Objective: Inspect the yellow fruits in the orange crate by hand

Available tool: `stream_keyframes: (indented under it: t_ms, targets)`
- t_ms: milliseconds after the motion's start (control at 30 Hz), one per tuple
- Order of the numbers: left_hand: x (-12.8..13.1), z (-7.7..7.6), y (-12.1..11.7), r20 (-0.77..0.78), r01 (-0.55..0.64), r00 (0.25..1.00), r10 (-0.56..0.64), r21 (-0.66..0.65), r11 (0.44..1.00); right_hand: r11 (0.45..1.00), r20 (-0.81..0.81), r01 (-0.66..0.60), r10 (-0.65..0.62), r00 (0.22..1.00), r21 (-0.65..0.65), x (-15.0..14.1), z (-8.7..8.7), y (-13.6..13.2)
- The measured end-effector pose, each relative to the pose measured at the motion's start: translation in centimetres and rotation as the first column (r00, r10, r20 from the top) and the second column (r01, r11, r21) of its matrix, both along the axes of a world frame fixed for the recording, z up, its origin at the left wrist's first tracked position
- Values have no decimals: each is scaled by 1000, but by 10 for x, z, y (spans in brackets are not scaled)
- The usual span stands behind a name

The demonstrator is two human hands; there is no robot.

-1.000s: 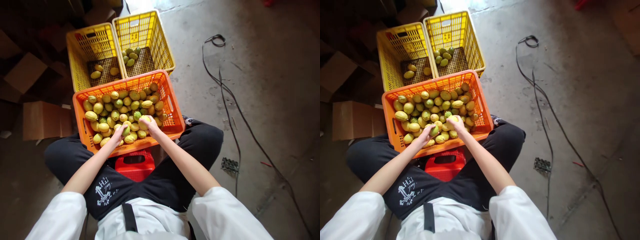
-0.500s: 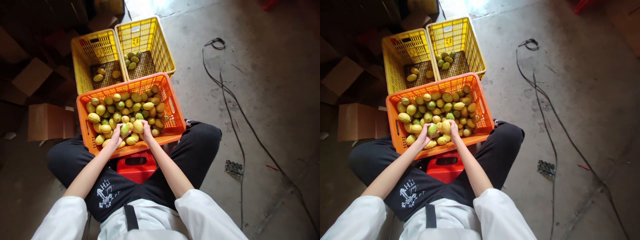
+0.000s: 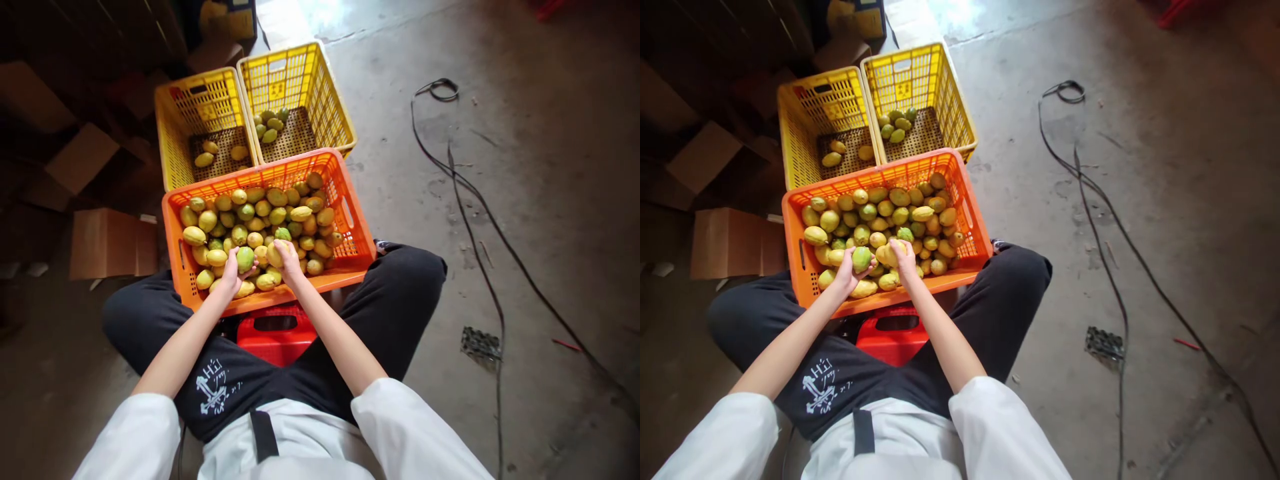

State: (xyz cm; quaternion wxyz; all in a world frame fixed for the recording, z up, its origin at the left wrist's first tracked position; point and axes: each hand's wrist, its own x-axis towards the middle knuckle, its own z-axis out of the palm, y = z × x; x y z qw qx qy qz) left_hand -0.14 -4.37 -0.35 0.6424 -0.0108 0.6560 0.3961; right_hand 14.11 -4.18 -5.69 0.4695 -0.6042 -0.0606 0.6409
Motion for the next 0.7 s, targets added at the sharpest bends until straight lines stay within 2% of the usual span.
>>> stream_keyframes:
  t_ms: [100,167,267,400,533,700]
  targets:
    - [0,-2,0,-36,16,999,-16,-1,1000,1000,271,-9,13,962,-15,-4,-6,-7]
    - [-1,-3,0,-52,33,998,-32,3,999,999,345,-3,19,939,-48,-7,-8,-12]
    - [-3,-5,-1,-61,48,997,-47,3,999,998,353,-17,35,935,-56,-13,-11,-16]
    - [-6,-9,-2,-44,46,998,-46,-3,999,999,346,-46,35,938,22,-20,-16,-20]
    - [-7,-11,-2,-37,48,998,-48,-19,999,994,266,-48,21,964,96,-21,-20,-21]
    - [-5,-12,-2,-28,36,999,-36,8,999,994,290,-71,45,956,80,-19,-18,-17]
